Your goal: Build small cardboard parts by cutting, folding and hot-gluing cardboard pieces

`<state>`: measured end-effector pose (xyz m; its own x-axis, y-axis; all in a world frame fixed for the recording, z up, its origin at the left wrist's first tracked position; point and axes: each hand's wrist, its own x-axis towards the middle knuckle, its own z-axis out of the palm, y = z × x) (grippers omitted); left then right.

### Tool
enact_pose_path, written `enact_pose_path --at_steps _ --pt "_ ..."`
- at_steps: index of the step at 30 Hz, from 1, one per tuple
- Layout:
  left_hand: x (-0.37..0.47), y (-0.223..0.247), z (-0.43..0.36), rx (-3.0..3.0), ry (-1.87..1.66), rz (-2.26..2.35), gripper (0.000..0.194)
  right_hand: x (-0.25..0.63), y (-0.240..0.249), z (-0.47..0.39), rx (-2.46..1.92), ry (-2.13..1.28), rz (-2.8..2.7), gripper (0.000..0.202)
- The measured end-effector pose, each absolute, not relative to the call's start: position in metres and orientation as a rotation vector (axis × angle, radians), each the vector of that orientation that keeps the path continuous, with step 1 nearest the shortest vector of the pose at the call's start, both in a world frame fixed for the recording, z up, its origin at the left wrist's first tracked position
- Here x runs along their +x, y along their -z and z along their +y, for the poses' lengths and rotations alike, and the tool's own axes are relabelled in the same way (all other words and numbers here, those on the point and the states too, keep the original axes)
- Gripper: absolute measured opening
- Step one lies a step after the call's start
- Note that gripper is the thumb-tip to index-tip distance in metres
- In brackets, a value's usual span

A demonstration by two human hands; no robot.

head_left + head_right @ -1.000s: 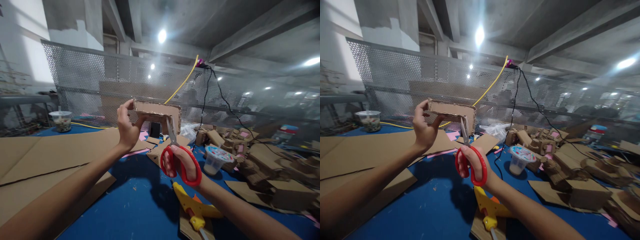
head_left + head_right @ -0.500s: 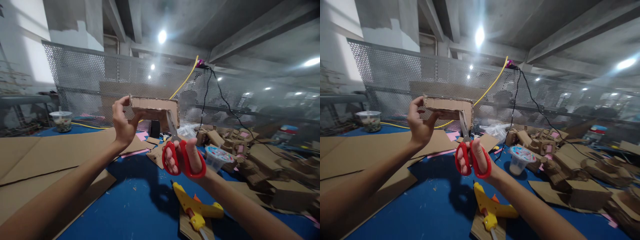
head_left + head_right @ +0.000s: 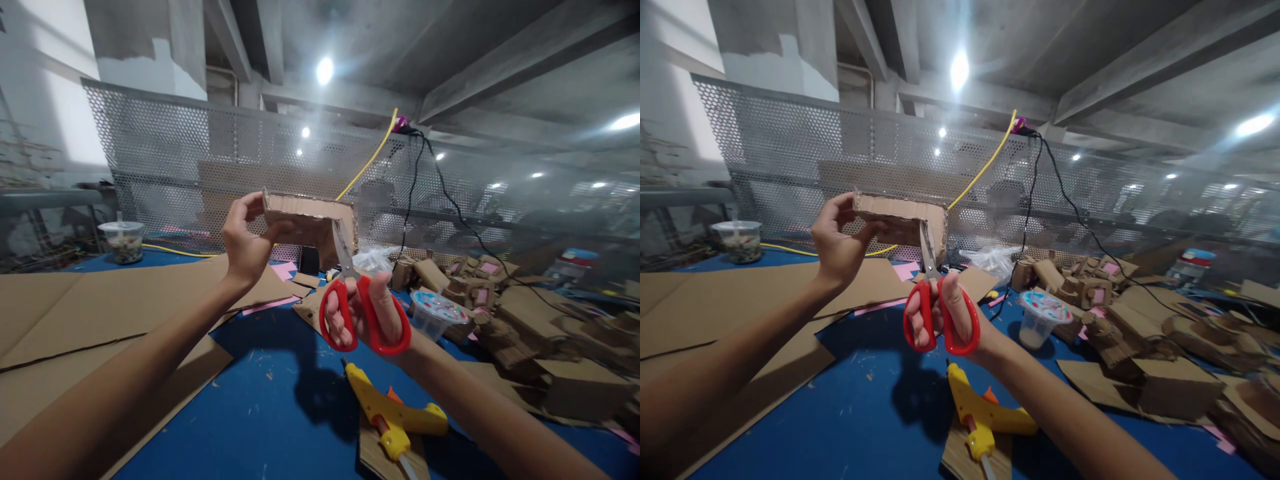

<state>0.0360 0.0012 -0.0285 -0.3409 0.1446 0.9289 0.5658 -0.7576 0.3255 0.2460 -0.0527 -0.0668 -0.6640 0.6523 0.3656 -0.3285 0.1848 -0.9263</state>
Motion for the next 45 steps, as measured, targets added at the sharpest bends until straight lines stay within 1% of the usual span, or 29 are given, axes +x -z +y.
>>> enact_pose_path --at_steps 2,7,9,12,15,17,20,26,31,35,37,40,42,45 --pt "0.036 0.028 0.002 -1.643 2.222 -0.944 0.047 0.247 0.068 -0.051 -0.276 -1.622 -1.697 0.079" --pt "0.032 0.028 0.009 -1.811 2.362 -0.893 0.05 0.245 0.071 -0.051 -0.138 -1.709 -1.652 0.064" --pt "0.031 0.027 0.01 -1.866 2.378 -0.903 0.05 0.243 0.071 -0.053 -0.101 -1.712 -1.624 0.063" --pt "0.029 0.023 0.006 -1.921 2.315 -0.967 0.041 0.242 0.069 -0.058 -0.126 -1.697 -1.604 0.065" --pt "0.026 0.018 0.001 -1.977 2.225 -1.029 0.032 0.242 0.064 -0.065 -0.199 -1.698 -1.606 0.061" --pt "0.023 0.015 -0.001 -2.021 2.203 -1.081 0.031 0.242 0.063 -0.067 -0.218 -1.695 -1.613 0.057" --pt "0.017 0.013 -0.001 -2.123 2.161 -1.162 0.031 0.242 0.065 -0.064 -0.234 -1.685 -1.629 0.058" --pt "0.005 0.009 0.0 -2.223 1.927 -1.352 0.03 0.238 0.076 -0.059 -0.415 -1.667 -1.744 0.064" --pt "-0.01 0.002 -0.003 -2.353 1.634 -1.593 0.031 0.24 0.078 -0.051 -0.557 -1.7 -1.815 0.079" --pt "-0.009 0.008 0.004 -2.395 1.585 -1.731 0.035 0.245 0.078 -0.049 -0.642 -1.766 -1.749 0.086" --pt "-0.002 0.016 0.01 -2.411 1.53 -1.793 0.04 0.245 0.08 -0.053 -0.665 -1.84 -1.693 0.082" --pt "0.006 0.026 0.016 -2.4 1.308 -1.893 0.053 0.244 0.084 -0.061 -0.727 -1.942 -1.689 0.07" --pt "0.008 0.028 0.016 -2.393 1.177 -1.926 0.06 0.246 0.084 -0.063 -0.77 -1.98 -1.717 0.07" --pt "0.009 0.022 0.009 -2.359 1.075 -1.951 0.057 0.255 0.079 -0.062 -0.831 -2.026 -1.759 0.072"
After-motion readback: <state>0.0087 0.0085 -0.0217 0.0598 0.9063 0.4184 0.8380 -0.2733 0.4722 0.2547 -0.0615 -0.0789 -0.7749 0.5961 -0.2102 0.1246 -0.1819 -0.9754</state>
